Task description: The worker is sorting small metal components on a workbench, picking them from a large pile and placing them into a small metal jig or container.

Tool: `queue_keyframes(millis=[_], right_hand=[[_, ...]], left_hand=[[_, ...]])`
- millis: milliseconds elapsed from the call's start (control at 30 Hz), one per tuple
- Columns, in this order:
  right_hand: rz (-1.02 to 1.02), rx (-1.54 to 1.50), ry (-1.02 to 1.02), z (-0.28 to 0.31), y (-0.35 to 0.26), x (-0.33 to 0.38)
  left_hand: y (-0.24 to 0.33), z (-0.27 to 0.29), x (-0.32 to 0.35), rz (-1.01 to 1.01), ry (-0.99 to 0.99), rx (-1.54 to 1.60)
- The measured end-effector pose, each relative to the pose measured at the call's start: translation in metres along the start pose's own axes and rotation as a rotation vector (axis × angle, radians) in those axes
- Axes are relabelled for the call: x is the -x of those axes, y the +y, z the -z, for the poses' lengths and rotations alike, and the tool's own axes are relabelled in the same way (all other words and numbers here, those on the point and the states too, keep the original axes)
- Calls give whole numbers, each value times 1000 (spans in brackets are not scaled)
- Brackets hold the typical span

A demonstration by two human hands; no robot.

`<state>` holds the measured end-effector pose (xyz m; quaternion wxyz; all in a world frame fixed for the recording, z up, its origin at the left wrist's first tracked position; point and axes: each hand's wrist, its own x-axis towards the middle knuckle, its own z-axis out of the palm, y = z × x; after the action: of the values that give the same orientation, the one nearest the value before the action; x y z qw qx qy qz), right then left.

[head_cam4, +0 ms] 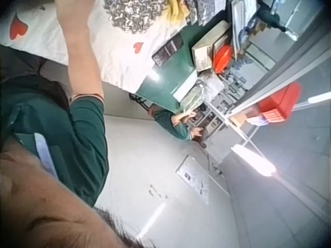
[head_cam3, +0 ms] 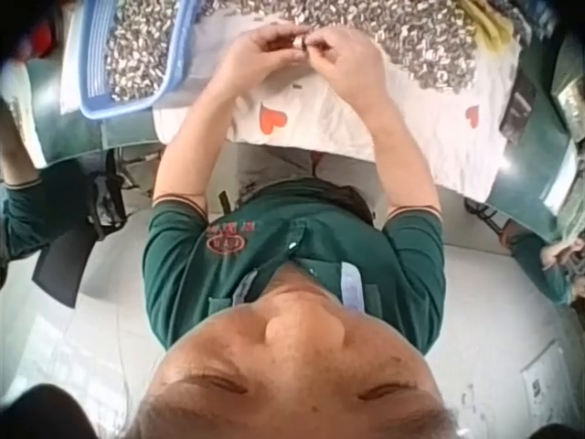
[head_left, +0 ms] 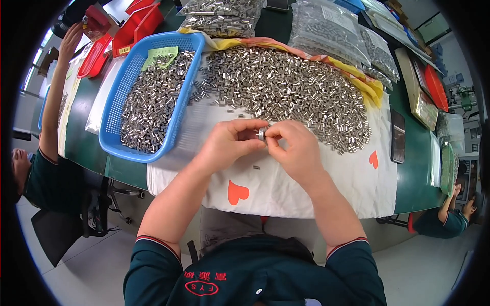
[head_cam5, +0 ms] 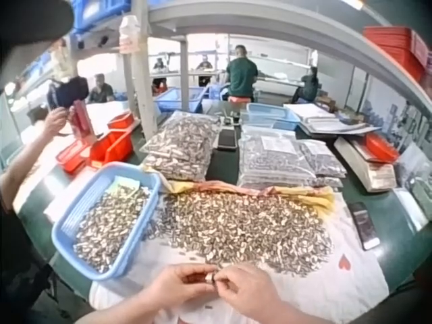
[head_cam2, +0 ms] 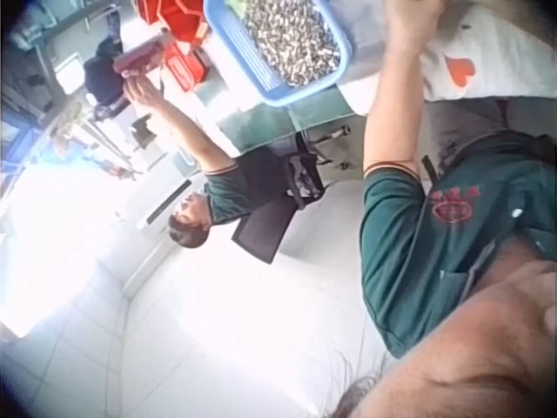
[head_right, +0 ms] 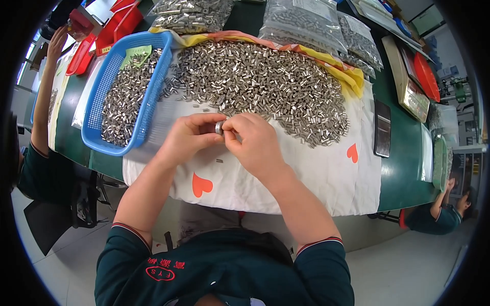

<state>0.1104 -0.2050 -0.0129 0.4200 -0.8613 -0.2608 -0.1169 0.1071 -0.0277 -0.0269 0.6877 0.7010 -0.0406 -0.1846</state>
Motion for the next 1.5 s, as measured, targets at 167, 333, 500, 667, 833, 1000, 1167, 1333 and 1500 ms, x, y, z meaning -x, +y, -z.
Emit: queue_keyframes(millis=[167, 333, 500, 667, 833, 1000, 1167, 1333, 1500], right_hand=[[-334, -412, -252, 15, 10, -6], [-390, -322, -243, 19, 24, -8], [-106, 74, -76, 1, 32, -8], [94, 330, -35, -4, 35, -3], [25, 317, -37, -21, 30, -4], [22, 434, -73, -16, 26, -3], [-324, -222, -46, 13, 18, -7], [-305, -466, -145, 12, 9, -5], [-243, -338, -146, 10, 5, -6]], left_hand=[[-3, 4, 0, 21, -89, 92], [-3, -2, 2, 49, -103, 160], [-8, -6, 6, -16, -183, -62], [12, -15, 5, -53, -264, -162], [-1, 1, 11, 25, -222, 42], [-5, 5, 4, -11, -190, 172], [-5, 4, -4, 3, -76, 203], [-4, 3, -1, -7, -58, 239], [-5, 5, 0, 4, -63, 212]])
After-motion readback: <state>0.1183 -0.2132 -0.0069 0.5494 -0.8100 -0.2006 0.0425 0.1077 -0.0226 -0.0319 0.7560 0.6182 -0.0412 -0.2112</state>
